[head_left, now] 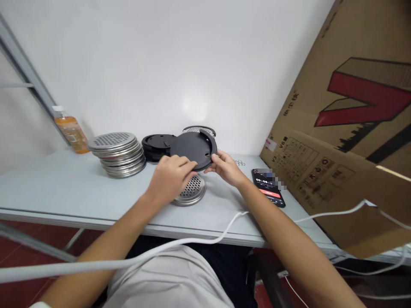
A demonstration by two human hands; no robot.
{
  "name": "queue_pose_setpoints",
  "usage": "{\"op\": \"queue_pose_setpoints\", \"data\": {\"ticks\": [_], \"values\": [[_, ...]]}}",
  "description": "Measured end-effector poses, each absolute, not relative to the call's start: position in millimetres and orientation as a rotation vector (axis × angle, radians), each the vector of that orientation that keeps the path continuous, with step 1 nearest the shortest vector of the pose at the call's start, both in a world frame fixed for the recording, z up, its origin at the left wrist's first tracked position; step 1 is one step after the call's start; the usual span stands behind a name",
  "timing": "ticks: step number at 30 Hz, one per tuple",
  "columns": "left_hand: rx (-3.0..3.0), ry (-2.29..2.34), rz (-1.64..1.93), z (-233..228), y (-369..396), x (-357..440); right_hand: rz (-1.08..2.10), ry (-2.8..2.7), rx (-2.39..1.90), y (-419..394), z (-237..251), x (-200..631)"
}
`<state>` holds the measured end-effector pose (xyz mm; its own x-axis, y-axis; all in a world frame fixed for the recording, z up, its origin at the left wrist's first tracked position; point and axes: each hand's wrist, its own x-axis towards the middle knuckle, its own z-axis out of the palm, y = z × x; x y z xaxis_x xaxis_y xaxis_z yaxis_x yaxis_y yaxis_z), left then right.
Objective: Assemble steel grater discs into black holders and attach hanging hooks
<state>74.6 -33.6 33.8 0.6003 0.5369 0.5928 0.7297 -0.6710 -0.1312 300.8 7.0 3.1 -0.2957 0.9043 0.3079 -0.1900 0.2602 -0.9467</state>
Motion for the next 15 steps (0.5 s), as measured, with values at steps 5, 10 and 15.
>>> {"op": "queue_pose_setpoints", "data": {"ticks": [5,10,15], "values": [[-2.644,-1.001,-0.86,7,-48,111,1.345,-1.247,-0.836,7,14,309],[-2.668,-1.048,-1.216,7,-54,90,1.178,-1.241,-1.07,8,31,345],[-2.669,-1.67,-0.716,-8,-26,43,1.151,-1.405,-1.444,17,20,389]]}}
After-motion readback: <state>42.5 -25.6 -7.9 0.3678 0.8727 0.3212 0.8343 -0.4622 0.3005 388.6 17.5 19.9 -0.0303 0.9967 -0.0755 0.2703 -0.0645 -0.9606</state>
